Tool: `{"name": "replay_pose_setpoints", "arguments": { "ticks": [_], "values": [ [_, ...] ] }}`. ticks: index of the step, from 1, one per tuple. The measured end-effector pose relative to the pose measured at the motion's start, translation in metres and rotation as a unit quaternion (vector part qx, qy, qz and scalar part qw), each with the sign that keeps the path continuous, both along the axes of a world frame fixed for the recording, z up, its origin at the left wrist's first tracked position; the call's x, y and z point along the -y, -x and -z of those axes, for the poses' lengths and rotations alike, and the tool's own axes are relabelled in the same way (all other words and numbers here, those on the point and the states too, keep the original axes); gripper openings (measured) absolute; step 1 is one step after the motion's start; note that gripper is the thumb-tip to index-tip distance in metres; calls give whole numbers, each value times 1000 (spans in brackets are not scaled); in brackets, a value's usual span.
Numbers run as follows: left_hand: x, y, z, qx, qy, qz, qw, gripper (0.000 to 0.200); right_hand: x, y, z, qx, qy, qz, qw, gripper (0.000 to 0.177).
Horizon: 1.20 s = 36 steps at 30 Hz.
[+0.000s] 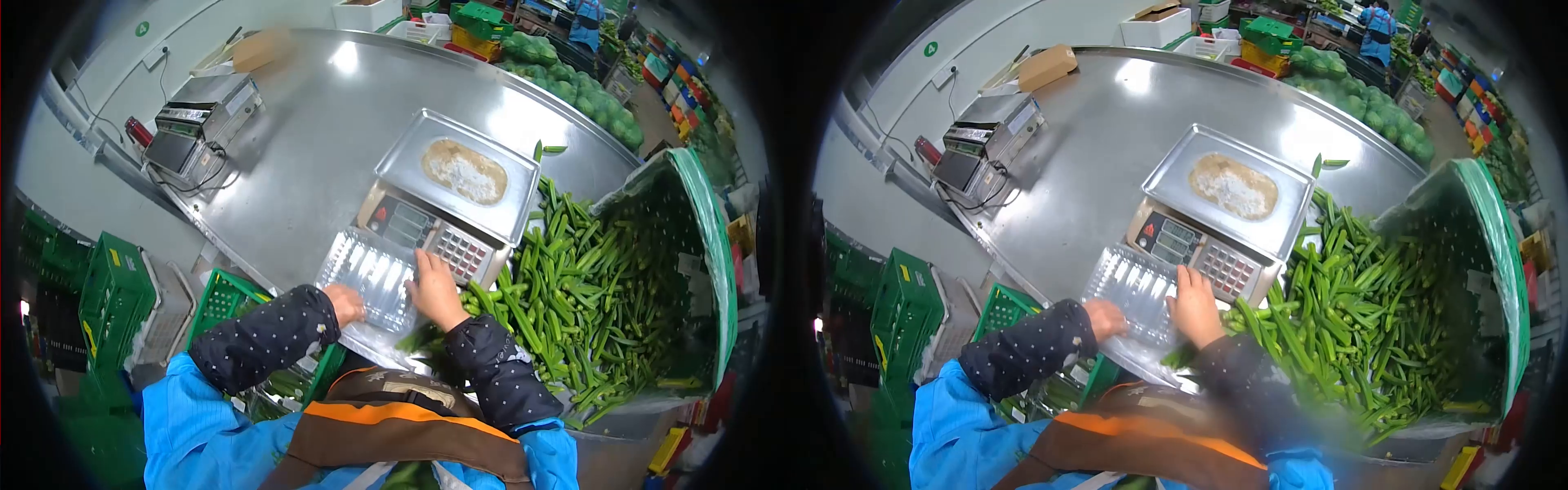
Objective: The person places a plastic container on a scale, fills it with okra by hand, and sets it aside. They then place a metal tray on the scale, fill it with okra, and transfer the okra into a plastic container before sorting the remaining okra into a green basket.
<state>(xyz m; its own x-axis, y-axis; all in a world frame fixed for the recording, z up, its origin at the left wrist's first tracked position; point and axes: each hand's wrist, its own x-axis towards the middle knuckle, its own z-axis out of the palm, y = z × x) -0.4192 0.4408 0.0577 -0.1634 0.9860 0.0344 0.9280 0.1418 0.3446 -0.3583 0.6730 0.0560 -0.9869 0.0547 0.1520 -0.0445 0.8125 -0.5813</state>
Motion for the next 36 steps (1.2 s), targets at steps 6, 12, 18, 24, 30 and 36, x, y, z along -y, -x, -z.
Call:
{"name": "replay_pose_setpoints", "arguments": {
  "ticks": [6,12,18,24,30,36],
  "values": [
    [24,10,-12,16,-13,39,999,12,31,12,2,59,-8,25,998,54],
    [22,7,-17,-10,-92,34,995,17,30,7,8,33,42,19,998,54],
    [14,4,-29,16,23,70,997,26,21,1,17,26,162,23,986,57],
    [-21,49,-136,205,90,-78,971,14,-28,-52,-57,-98,185,94,973,47],
    [-118,78,-211,-86,-330,-170,924,25,-82,-173,-57,-48,251,318,913,30],
    [-236,133,-63,-235,-308,-63,920,22,-120,-239,-42,-30,215,416,883,24]
  ]
}}
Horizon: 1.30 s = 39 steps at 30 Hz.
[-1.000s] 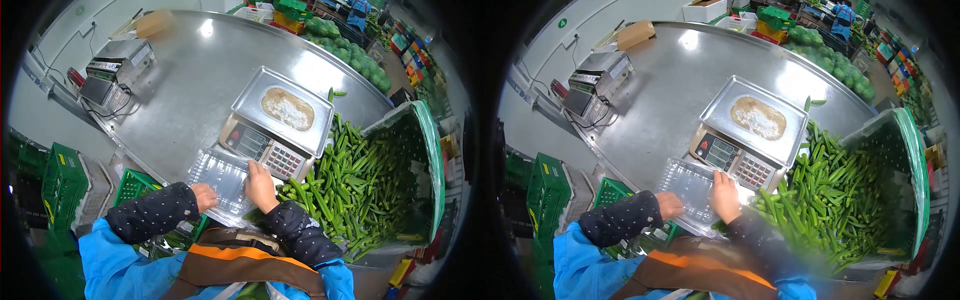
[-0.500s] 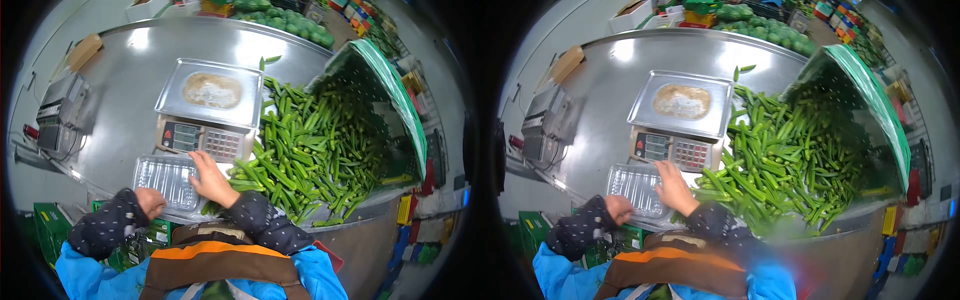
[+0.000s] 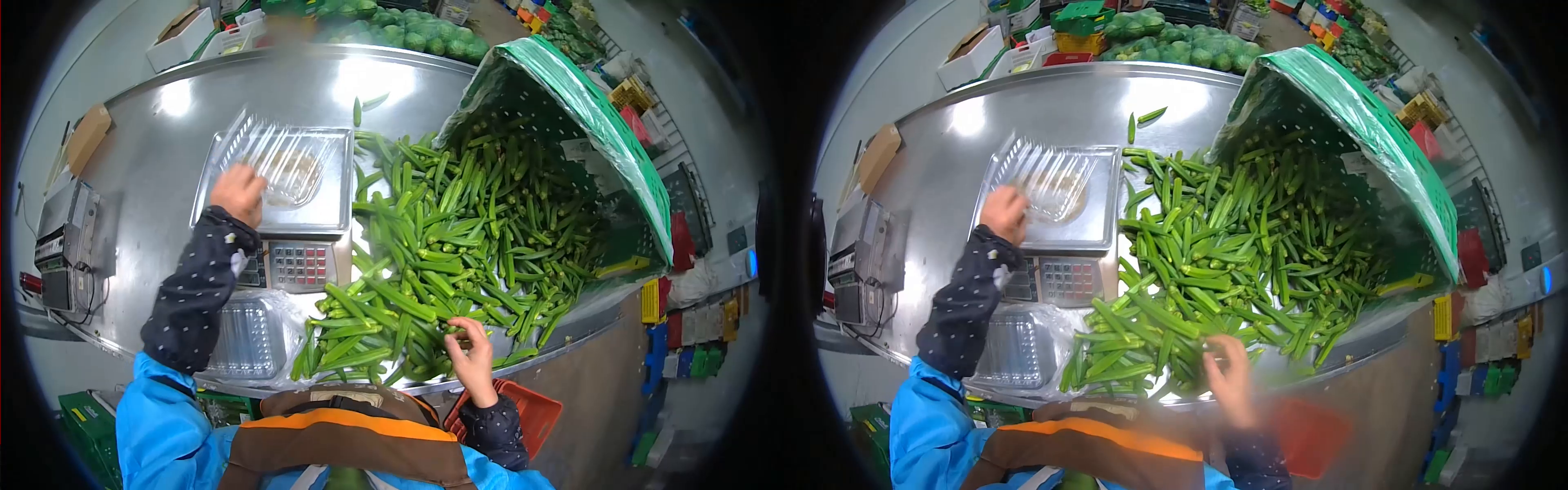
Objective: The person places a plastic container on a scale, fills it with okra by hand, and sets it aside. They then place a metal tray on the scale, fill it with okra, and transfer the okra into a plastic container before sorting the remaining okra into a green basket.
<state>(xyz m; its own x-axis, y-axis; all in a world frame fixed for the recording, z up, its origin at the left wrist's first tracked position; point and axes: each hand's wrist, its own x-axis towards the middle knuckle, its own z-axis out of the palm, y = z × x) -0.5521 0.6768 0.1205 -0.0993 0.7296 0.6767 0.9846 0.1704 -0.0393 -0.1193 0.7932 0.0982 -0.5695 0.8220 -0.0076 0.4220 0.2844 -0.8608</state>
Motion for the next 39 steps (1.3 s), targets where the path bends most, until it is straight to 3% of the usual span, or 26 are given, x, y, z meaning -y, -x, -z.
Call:
{"name": "replay_pose_setpoints", "arguments": {
  "ticks": [4,5,6,8,10,12,14,16,18,19,20,22,24,26,27,28,30,32,34,35,37,39],
  "values": [
    [-2,5,64,51,115,-35,991,24,-56,-24,9,54,-86,13,995,23],
    [1,1,66,51,116,-36,991,24,-70,-25,10,55,-10,65,996,21],
    [6,-4,58,95,141,-38,985,29,-94,-26,18,16,35,70,997,23],
    [11,-19,38,137,166,-42,976,35,-144,-17,33,-32,6,73,997,23],
    [11,-41,15,149,115,-61,980,48,-189,3,39,27,-96,67,993,24],
    [13,-67,1,235,118,-82,961,55,-222,27,47,89,-196,41,976,30],
    [6,-98,-9,303,87,-43,948,49,-237,50,51,219,-291,39,930,42],
    [-12,-129,-24,369,93,-8,925,49,-245,61,61,255,-303,29,918,44],
    [-34,-154,-23,469,108,39,876,43,-252,57,68,217,-311,27,925,44],
    [-47,-167,-20,634,132,59,760,43,-254,50,70,167,-257,57,950,44],
    [-63,-180,-15,773,148,77,612,45,-254,43,71,117,-201,87,969,43],
    [-104,-205,4,895,128,162,394,49,-237,27,60,-46,-39,85,995,39],
    [-149,-242,12,940,73,66,327,59,-201,25,33,-140,95,-1,986,28],
    [-186,-263,21,950,90,-43,297,51,-208,25,24,-144,95,22,985,22],
    [-191,-263,46,970,82,64,219,44,-213,25,23,-149,95,45,983,16],
    [-190,-264,51,970,86,61,218,44,-231,23,32,-77,-16,80,994,13],
    [-190,-264,58,981,103,33,160,38,-252,29,43,73,-118,99,985,19],
    [-190,-264,55,982,94,19,160,36,-264,35,72,92,-265,34,959,27],
    [-188,-259,62,958,139,49,246,40,-256,49,71,179,-286,4,941,35],
    [-189,-260,64,958,140,44,245,40,-258,52,74,190,-291,7,938,35],
    [-192,-263,66,978,49,82,184,48,-259,53,78,200,-293,8,935,35],
    [-195,-265,63,981,41,77,172,50,-262,46,75,183,-259,-5,948,31]
  ]
}}
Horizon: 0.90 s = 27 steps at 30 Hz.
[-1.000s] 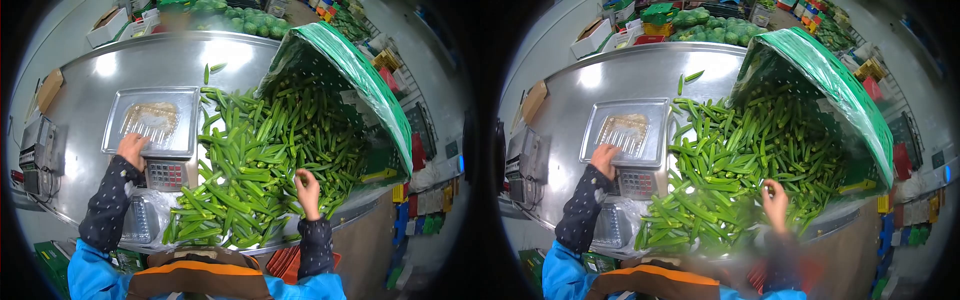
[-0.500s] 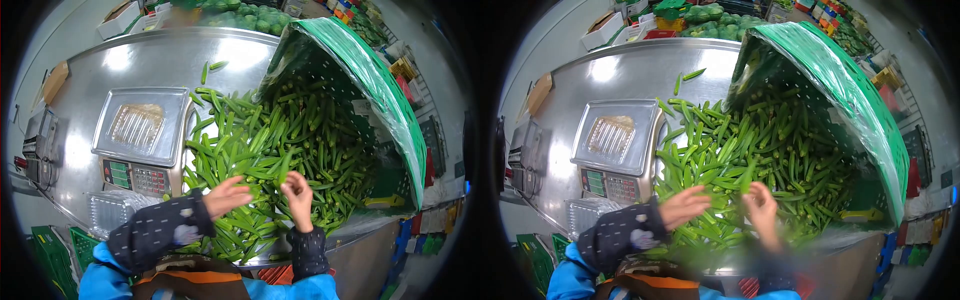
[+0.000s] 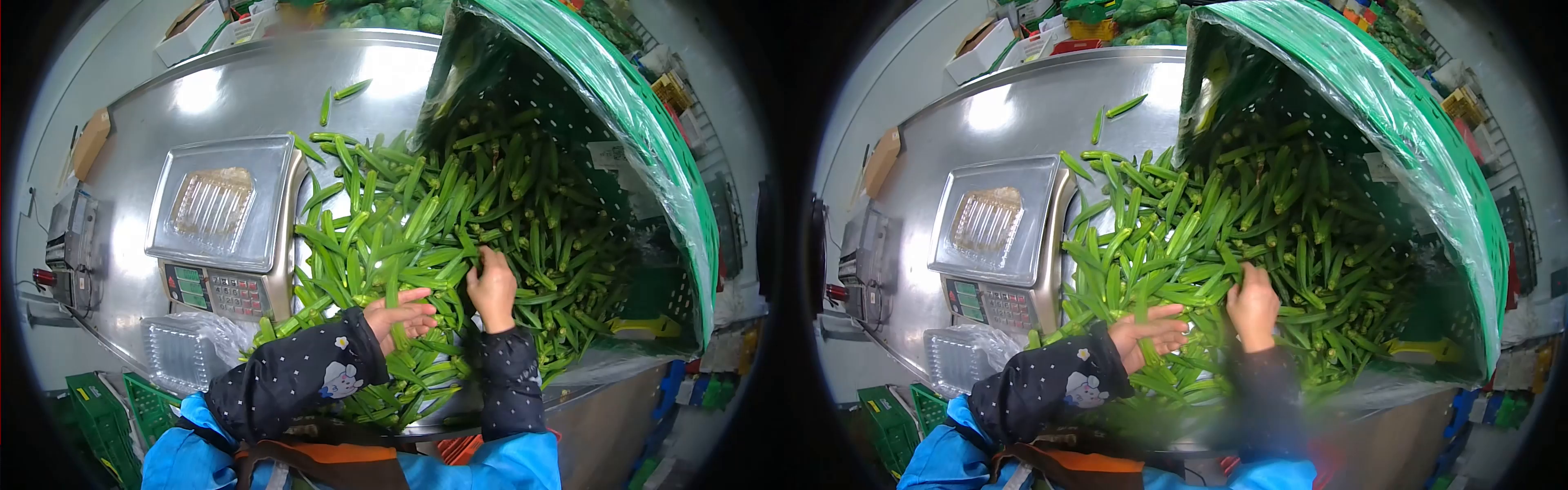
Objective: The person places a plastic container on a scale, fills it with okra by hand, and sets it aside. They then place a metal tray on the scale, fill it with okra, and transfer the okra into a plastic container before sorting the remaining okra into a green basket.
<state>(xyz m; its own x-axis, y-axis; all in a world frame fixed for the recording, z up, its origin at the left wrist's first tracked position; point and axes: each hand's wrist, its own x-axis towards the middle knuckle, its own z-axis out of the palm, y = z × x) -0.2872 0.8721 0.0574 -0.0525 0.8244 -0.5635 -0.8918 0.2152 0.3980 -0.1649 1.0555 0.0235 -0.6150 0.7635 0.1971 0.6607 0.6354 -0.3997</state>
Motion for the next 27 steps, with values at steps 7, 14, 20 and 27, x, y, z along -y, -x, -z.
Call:
{"name": "replay_pose_setpoints", "arguments": {
  "ticks": [7,14,20,27],
  "values": [
    [-4,-15,3,26,-28,-34,999,54,72,-54,-46,-262,432,74,860,26],
    [14,-7,4,110,-68,10,991,15,6,-9,-26,-170,87,-61,980,21],
    [26,3,3,68,-77,-39,994,37,-19,9,2,-116,63,-87,987,19],
    [18,-19,-5,113,-32,-77,990,50,64,-42,-54,-336,57,118,933,11]
  ]
}}
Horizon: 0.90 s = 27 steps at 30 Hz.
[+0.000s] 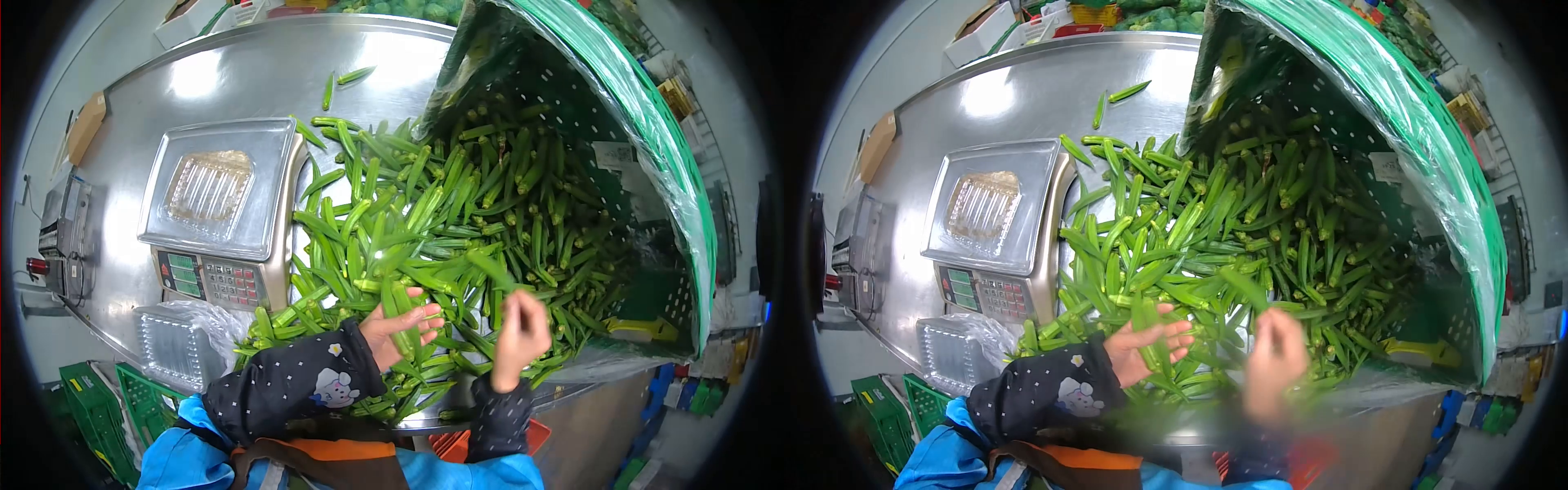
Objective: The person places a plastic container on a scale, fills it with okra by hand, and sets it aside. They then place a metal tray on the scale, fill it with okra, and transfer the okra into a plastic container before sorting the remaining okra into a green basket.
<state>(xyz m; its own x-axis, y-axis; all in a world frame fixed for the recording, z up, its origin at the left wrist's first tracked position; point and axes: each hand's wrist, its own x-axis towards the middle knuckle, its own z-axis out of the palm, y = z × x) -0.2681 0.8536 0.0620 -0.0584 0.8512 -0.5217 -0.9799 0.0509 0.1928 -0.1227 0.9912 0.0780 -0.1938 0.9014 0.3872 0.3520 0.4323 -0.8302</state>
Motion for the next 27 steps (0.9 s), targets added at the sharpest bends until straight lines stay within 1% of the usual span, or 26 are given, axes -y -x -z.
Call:
{"name": "replay_pose_setpoints", "arguments": {
  "ticks": [2,4,6,7,8,9,10,11,12,13,14,15,16,17,18,19,20,21,22,24,25,26,27],
  "values": [
    [-1,-4,4,13,-14,-1,1000,48,37,-7,-6,89,-125,-135,979,12],
    [-1,0,4,32,-19,-18,999,42,67,-7,-10,60,-19,-252,966,12],
    [3,5,4,22,1,-15,1000,41,69,2,-17,34,72,-385,920,9],
    [5,9,4,11,20,-12,1000,40,62,4,-17,28,116,-392,912,7],
    [9,13,3,0,40,-11,999,40,49,2,-1,-13,132,-343,930,4],
    [14,17,3,-11,60,-11,998,40,41,13,-16,-7,317,-202,927,5],
    [20,20,3,-13,62,-12,998,40,21,17,2,-20,270,-217,938,15],
    [27,22,4,-14,59,-8,998,42,4,26,9,83,103,-239,962,25],
    [33,23,5,-15,56,-4,998,44,-3,33,12,100,113,-260,954,30],
    [41,22,9,-31,42,-5,999,49,-6,44,8,134,38,-302,943,30],
    [46,22,7,-31,44,-5,999,49,-5,53,5,166,-37,-342,924,31],
    [51,21,4,-43,26,-2,999,51,-2,58,5,181,-18,-365,913,31],
    [54,23,2,-55,8,1,998,53,-3,56,5,180,-17,-365,913,31],
    [58,27,4,-74,-15,14,997,59,-3,54,7,180,-53,-349,918,29],
    [56,30,-1,-76,-15,12,997,59,-3,53,8,177,-90,-333,922,27],
    [53,32,-10,-113,-36,8,993,60,4,50,-3,134,-98,-277,947,17],
    [52,31,-15,-149,-54,6,987,61,12,43,-20,120,-97,-264,952,17],
    [51,27,-13,-147,-51,4,988,61,23,35,-31,114,42,-300,946,17],
    [48,22,-11,-130,-58,15,990,61,34,27,-35,106,179,-328,922,18],
    [46,14,-11,-114,-69,29,991,61,63,27,-20,-13,349,-341,873,22],
    [46,9,-12,-117,-51,78,989,60,58,31,-24,0,351,-375,858,25],
    [48,6,-13,-118,-32,125,985,59,47,34,-20,0,351,-376,858,25],
    [50,7,-16,-103,20,140,985,58,29,35,-8,26,289,-332,897,27]
  ]
}}
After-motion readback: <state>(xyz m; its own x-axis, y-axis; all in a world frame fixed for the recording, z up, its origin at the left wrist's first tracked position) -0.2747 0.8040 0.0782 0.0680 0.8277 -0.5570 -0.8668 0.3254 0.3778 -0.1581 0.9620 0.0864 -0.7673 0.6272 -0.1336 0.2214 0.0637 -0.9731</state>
